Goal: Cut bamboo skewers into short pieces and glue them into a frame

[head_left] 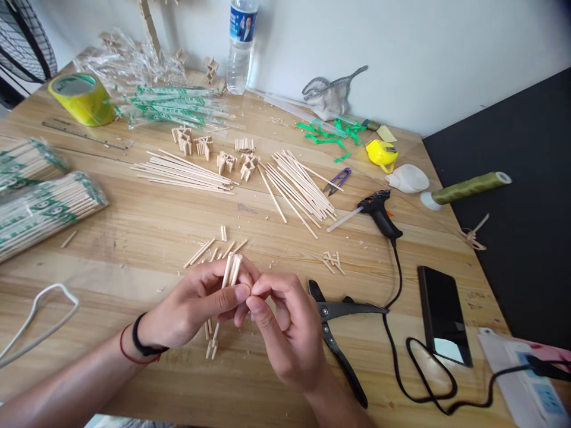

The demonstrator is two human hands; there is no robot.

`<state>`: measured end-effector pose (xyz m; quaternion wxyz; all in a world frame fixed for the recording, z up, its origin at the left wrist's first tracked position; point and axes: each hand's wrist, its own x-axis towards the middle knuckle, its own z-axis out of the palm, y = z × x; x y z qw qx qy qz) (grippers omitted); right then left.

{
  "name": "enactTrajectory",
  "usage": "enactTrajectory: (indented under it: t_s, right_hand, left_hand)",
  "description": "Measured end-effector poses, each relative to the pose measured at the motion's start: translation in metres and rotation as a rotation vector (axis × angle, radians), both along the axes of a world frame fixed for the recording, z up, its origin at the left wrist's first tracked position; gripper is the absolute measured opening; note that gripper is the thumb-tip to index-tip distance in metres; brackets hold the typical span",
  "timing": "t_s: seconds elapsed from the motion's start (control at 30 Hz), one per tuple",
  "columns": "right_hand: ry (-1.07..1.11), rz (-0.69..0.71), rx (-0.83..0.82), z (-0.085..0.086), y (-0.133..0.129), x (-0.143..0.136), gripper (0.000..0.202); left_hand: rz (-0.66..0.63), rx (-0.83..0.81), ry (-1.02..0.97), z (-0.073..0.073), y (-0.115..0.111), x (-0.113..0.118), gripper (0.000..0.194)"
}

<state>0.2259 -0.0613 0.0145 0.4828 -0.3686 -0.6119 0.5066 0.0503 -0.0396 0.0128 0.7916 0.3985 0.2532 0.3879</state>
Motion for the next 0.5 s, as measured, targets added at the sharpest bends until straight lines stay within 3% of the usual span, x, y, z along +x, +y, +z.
enactTrajectory:
  t_s: [0.5]
  right_hand:
    - [0.079,-0.036,-0.065,-0.0055,-0.0052,-0.0024,0.016]
  left_hand:
    - [-0.012,0.005,0.045,-0.0011,0.001,-0.0016,0.015]
